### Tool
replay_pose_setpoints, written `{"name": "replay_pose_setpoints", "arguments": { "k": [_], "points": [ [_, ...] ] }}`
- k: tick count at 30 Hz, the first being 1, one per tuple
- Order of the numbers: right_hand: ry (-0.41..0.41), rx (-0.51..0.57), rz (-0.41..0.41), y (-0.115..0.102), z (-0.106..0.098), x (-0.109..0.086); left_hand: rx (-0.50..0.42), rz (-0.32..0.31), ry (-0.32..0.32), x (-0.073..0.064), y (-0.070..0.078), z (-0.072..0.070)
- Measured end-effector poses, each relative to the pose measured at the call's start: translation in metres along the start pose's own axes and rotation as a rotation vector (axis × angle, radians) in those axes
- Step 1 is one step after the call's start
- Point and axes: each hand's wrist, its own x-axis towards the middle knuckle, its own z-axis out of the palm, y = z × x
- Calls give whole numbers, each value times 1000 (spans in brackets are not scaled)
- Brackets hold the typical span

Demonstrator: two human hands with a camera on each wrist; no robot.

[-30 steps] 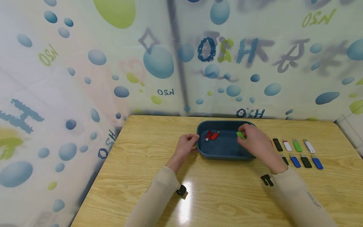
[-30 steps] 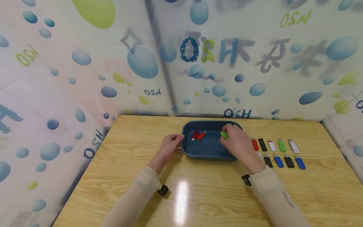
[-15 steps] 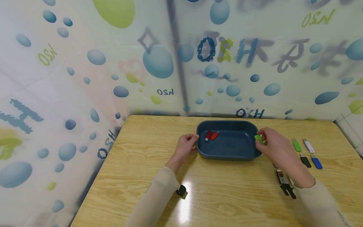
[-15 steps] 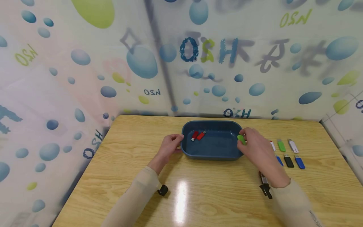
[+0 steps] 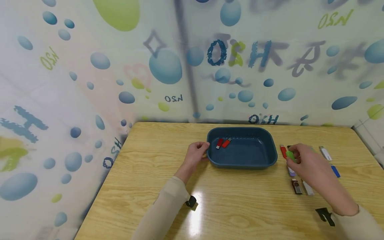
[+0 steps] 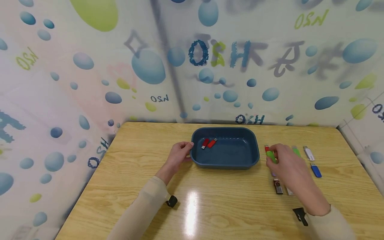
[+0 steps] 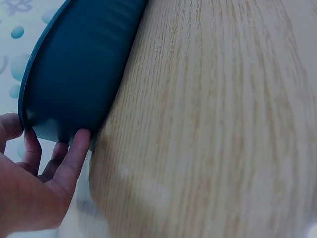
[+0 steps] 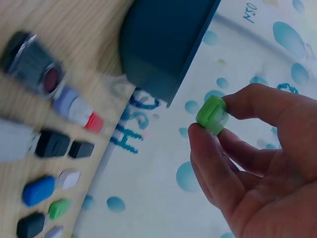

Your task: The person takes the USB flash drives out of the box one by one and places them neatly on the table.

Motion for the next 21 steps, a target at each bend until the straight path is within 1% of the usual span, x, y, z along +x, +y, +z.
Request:
{"name": "replay_pose_setpoints", "arguments": {
  "k": [5, 9, 15, 18, 19, 21],
  "points": [
    [26, -14, 3, 18, -4, -9, 0, 0, 7, 2, -1, 0],
    [57, -27, 3, 34, -2, -17, -5, 3, 1, 1, -1, 1],
    [68, -71, 61, 53, 0, -27, -8, 8, -3, 2, -4, 1],
    [55, -75, 89, 59, -1, -28, -7, 12, -4, 2, -4, 1],
    [51, -77, 97, 60, -1, -29, -4, 11, -7, -1, -1, 1],
    [48, -77, 107, 62, -1, -30, 1, 11, -10, -1, 0, 1]
  ]
}}
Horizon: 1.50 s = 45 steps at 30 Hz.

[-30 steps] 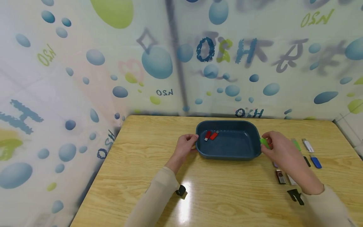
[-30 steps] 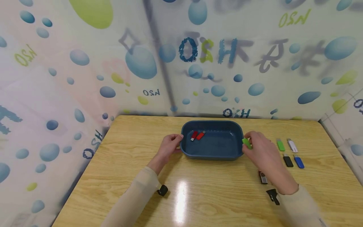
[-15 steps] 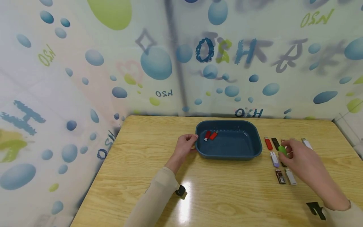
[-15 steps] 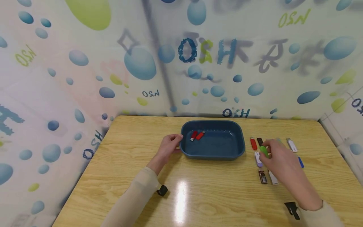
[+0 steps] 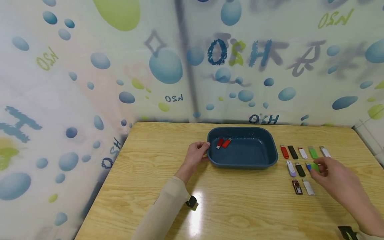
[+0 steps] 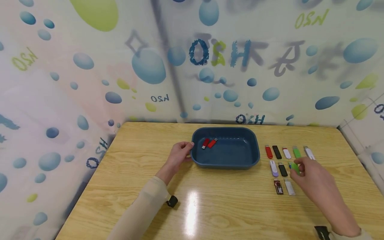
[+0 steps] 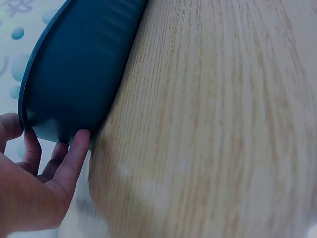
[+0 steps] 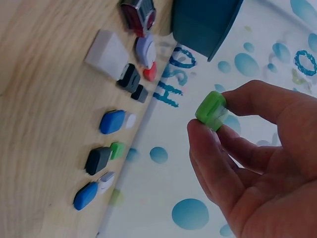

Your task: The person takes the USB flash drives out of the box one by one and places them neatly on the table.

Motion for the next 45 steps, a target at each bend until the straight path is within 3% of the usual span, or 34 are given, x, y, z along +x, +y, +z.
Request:
{"name": "replay_pose_setpoints", "arguments": {
  "k": [10, 17, 27, 38, 45],
  "points": [
    [10, -10, 11, 7, 5, -5, 1, 9, 13, 1, -5, 0],
    [-52, -32, 48, 15, 10, -6, 3, 9, 12, 1, -4, 0],
    [-117, -55, 31, 31, 20, -12, -13, 2, 17, 3, -5, -1],
    [-272, -75, 137, 45, 26, -12, -9, -8, 0, 3, -5, 0],
    [-291, -93, 141, 47, 28, -10, -6, -6, 10, 5, -7, 0]
  ]
}}
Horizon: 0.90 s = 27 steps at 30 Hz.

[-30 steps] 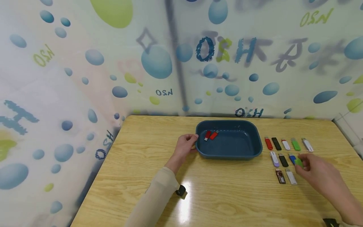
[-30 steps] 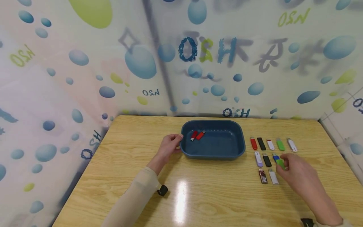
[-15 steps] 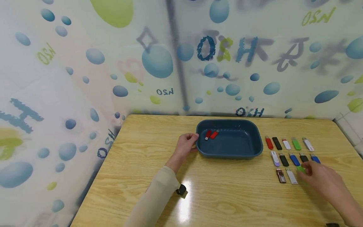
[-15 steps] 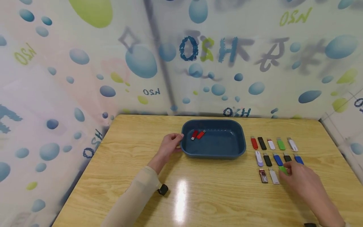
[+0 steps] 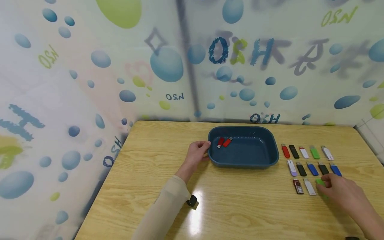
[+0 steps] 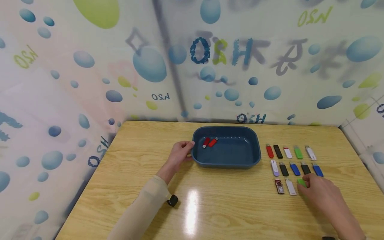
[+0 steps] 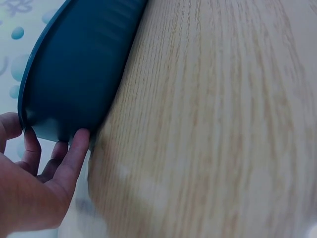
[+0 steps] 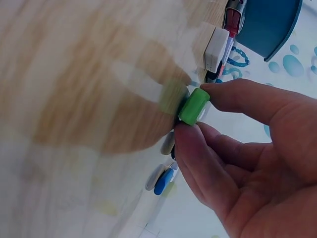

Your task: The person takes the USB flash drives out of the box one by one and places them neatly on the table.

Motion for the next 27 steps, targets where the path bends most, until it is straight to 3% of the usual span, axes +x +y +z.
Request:
{"name": "replay_pose_setpoints", "arguments": {
  "k": [12, 17, 22, 24, 27],
  "points": [
    [8, -18, 17, -4, 2, 4, 13, -15, -18, 1, 3, 0],
    [8, -7, 10, -4, 2, 3, 18, -5, -23, -16, 23, 2],
    [32, 8, -31, -5, 1, -1, 10, 14, -4, -10, 11, 1],
    [9, 2, -26, -6, -2, -2, 7, 9, 1, -2, 2, 0],
    [-16, -15, -4, -8, -8, -5, 3, 2, -2, -1, 2, -1]
  ]
}}
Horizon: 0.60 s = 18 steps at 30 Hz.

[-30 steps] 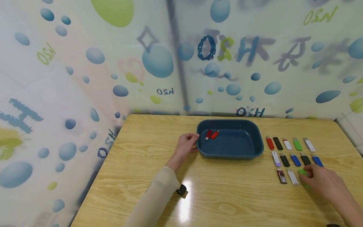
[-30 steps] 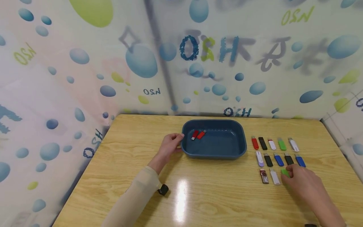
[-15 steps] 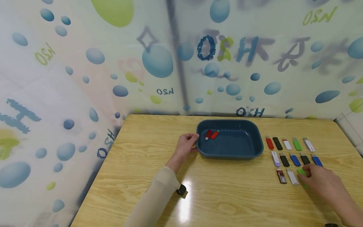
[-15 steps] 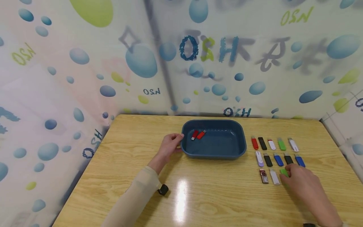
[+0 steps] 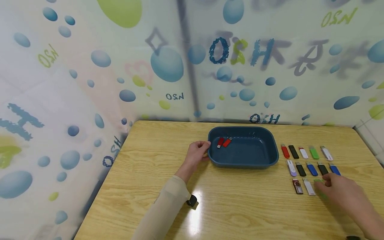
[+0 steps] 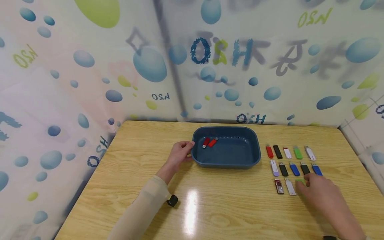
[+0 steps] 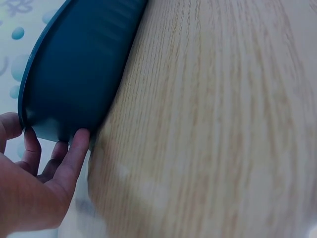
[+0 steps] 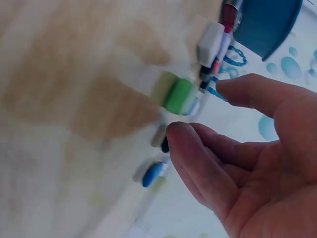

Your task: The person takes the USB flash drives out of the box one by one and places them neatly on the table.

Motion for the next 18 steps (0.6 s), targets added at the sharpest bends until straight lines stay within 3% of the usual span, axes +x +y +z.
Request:
{"name": "replay_pose_setpoints", "arguments": {
  "k": [4, 10, 18],
  "points": [
    [69, 6, -11, -7, -9, -2, -3, -5, 1, 1, -1, 0],
    [207, 10, -89, -35, -22, -2, -3, -12, -6, 2, -1, 0],
    [261, 39, -223, -77, -35, 5, -9, -5, -4, 1, 0, 1]
  ]
}}
